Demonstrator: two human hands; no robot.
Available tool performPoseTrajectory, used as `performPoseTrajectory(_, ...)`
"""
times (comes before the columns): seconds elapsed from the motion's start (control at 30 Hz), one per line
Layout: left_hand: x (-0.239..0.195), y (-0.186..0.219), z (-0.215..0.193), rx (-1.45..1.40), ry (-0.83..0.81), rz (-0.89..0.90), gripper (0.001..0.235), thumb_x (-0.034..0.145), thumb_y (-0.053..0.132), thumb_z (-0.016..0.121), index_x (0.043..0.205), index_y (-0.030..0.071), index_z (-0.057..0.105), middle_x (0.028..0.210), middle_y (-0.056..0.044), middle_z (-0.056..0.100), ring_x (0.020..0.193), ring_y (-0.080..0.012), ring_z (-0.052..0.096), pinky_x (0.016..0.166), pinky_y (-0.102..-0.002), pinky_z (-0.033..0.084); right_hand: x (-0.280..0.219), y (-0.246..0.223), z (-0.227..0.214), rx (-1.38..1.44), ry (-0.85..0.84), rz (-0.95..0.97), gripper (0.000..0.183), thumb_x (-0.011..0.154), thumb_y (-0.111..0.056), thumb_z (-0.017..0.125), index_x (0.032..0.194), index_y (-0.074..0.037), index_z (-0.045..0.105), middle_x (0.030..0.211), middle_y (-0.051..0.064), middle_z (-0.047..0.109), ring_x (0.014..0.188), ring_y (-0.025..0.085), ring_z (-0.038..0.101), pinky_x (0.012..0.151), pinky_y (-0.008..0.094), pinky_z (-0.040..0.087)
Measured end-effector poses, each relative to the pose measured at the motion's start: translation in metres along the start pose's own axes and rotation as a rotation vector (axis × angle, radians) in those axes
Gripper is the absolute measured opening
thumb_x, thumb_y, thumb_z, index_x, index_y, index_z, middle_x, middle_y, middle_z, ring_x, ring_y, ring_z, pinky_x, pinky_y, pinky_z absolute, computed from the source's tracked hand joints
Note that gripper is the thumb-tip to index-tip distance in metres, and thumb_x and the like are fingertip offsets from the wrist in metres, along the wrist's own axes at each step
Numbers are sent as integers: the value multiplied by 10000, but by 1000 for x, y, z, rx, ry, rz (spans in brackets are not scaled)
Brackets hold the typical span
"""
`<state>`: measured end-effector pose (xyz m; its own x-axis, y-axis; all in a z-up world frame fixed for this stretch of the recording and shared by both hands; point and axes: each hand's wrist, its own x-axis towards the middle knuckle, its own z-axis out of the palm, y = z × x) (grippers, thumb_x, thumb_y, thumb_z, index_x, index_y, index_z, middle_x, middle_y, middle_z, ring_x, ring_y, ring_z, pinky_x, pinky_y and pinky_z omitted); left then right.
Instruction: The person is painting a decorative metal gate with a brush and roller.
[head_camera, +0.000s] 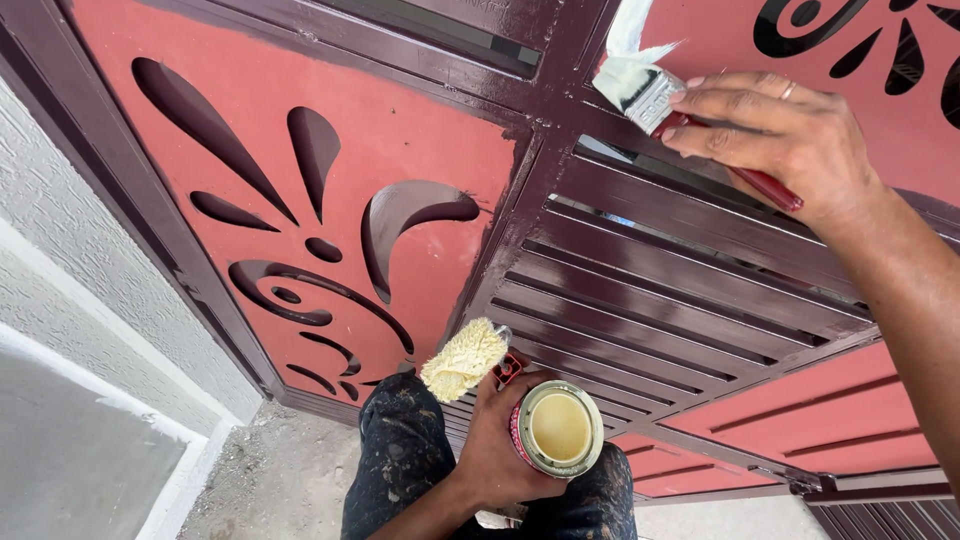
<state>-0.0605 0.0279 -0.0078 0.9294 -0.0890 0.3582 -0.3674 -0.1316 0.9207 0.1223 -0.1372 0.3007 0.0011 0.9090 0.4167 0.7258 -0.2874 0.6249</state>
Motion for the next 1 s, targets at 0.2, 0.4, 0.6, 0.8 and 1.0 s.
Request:
performPoseTrajectory(0.2,-1,0,-2,-2,23,6,894,516,273,894,1347,114,603,1308,-48,643,1345,-305,427,1213,-464,275,8,-8,-2,-164,-34,5,244,837,-161,830,1062,-231,767,1240,-37,719,1167,183,691,851,272,615)
performPoseTrajectory(0.4,0,1,-2,27,21,-1,894,508,259,907,1342,121,615,1359,-47,612,1356,-309,413,1200,-459,307,18,-20,-8,-392,-68,-60,285,805,-195,769,1075,-283,795,1207,-68,729,1142,132,695,832,223,628)
performPoseTrajectory(0.6,-2,1,-2,28,39,28,892,505,256,906,1337,115,616,1341,-47,630,1359,-310,407,1191,-468,297,23,-23,-9,-445,-45,-62,274,830,-180,762,1086,-274,795,1205,-61,731,1155,112,679,793,220,621)
performPoseTrajectory(0.8,-4,-8,1,9,4,0,875,510,256,886,1328,103,616,1296,-60,633,1320,-303,431,1190,-476,284,24,-20,-7,-551,21,-79,227,842,-208,761,1050,-294,790,1192,-80,724,1178,92,655,824,213,632)
performPoseTrajectory(1.0,-3,-4,-2,-3,6,-34,904,506,275,899,1339,98,597,1313,-73,598,1326,-301,415,1178,-469,292,23,-15,-8,-564,51,-72,182,907,-213,756,1073,-282,784,1218,-62,723,1206,97,655,845,208,628)
